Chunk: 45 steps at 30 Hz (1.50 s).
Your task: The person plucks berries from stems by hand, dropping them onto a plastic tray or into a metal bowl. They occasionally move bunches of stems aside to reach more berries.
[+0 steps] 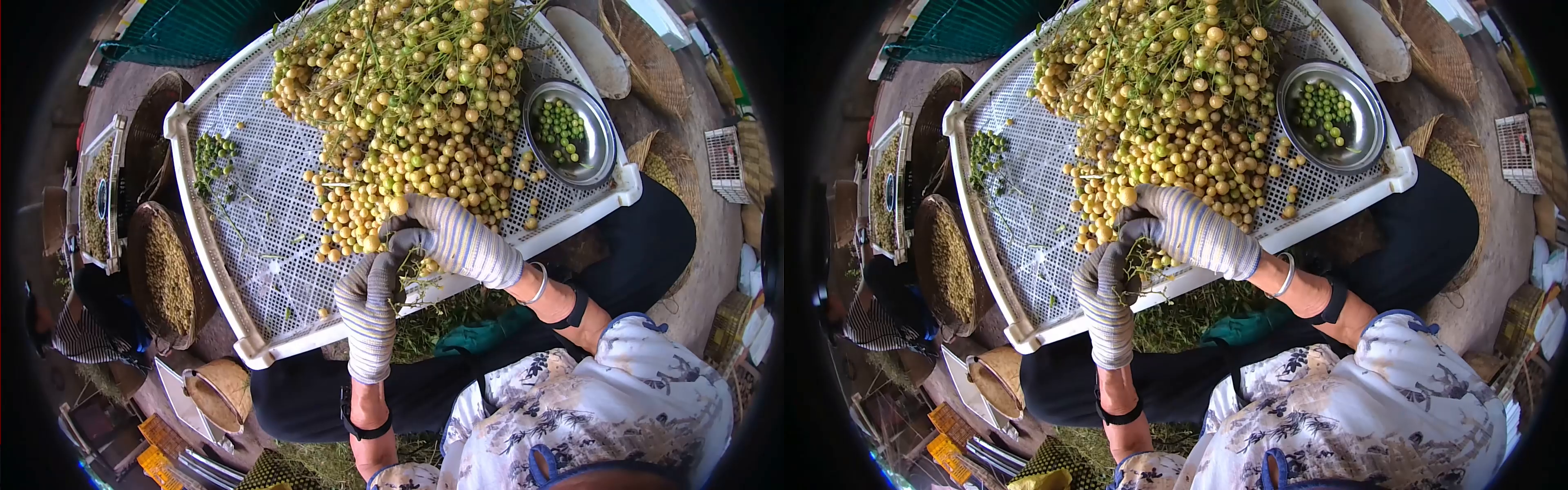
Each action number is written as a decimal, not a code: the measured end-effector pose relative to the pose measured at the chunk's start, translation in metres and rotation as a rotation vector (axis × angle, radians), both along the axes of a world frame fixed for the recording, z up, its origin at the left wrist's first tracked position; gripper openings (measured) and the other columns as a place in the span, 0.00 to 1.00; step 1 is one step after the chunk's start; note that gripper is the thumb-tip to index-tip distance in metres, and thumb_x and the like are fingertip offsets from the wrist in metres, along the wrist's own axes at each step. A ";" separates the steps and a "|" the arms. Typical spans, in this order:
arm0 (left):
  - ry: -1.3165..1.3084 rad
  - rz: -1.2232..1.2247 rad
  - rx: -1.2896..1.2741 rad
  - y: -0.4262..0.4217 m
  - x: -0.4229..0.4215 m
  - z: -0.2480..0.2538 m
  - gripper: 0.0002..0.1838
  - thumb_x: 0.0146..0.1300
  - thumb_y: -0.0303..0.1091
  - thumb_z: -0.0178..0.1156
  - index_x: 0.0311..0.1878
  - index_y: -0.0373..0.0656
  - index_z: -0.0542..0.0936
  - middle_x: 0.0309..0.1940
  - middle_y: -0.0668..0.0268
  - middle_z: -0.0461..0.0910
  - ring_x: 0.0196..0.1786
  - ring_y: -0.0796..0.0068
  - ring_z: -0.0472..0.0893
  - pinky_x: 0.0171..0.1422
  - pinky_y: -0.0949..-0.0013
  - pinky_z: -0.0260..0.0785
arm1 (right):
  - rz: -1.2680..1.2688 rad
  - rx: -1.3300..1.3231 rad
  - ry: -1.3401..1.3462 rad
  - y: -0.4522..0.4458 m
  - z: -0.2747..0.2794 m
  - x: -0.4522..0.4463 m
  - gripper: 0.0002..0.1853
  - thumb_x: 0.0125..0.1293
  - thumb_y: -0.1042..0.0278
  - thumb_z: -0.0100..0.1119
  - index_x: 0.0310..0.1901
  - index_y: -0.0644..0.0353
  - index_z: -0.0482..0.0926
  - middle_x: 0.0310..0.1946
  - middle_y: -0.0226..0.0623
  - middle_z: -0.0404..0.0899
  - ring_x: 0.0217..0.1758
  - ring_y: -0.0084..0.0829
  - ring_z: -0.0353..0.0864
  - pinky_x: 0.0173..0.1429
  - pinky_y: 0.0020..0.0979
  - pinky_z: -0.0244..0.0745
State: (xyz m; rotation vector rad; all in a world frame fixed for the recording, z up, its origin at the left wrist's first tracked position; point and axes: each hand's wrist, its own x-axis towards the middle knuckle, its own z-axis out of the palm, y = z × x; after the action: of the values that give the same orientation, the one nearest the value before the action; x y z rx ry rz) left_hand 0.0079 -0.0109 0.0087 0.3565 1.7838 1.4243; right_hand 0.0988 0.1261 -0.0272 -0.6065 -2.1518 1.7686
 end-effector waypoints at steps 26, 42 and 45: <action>0.050 -0.380 -0.146 -0.015 -0.009 0.026 0.15 0.69 0.36 0.56 0.32 0.33 0.83 0.14 0.76 0.69 0.19 0.89 0.63 0.23 0.76 0.53 | 0.414 -0.587 -0.019 0.021 0.023 0.001 0.22 0.58 0.49 0.71 0.42 0.61 0.84 0.32 0.27 0.81 0.29 0.14 0.74 0.33 0.18 0.68; 1.063 0.786 -0.580 -0.279 -0.045 0.103 0.23 0.68 0.50 0.57 0.36 0.35 0.84 0.29 0.60 0.84 0.28 0.75 0.78 0.33 0.71 0.70 | -0.246 0.675 0.295 0.112 0.085 -0.066 0.07 0.65 0.69 0.61 0.42 0.56 0.85 0.37 0.36 0.86 0.38 0.33 0.85 0.47 0.33 0.80; 0.825 0.591 -1.124 -0.359 0.000 0.077 0.27 0.64 0.56 0.59 0.33 0.36 0.84 0.28 0.57 0.84 0.28 0.67 0.79 0.32 0.67 0.72 | -0.121 0.913 0.047 0.137 0.080 -0.110 0.09 0.61 0.76 0.60 0.40 0.55 0.85 0.41 0.31 0.85 0.52 0.34 0.80 0.62 0.36 0.72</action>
State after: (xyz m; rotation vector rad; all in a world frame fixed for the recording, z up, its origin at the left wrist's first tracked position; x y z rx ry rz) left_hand 0.0078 -0.3699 0.0861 -0.2644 3.2130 0.3407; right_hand -0.0108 0.2631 0.0532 -0.4139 -2.4826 0.5835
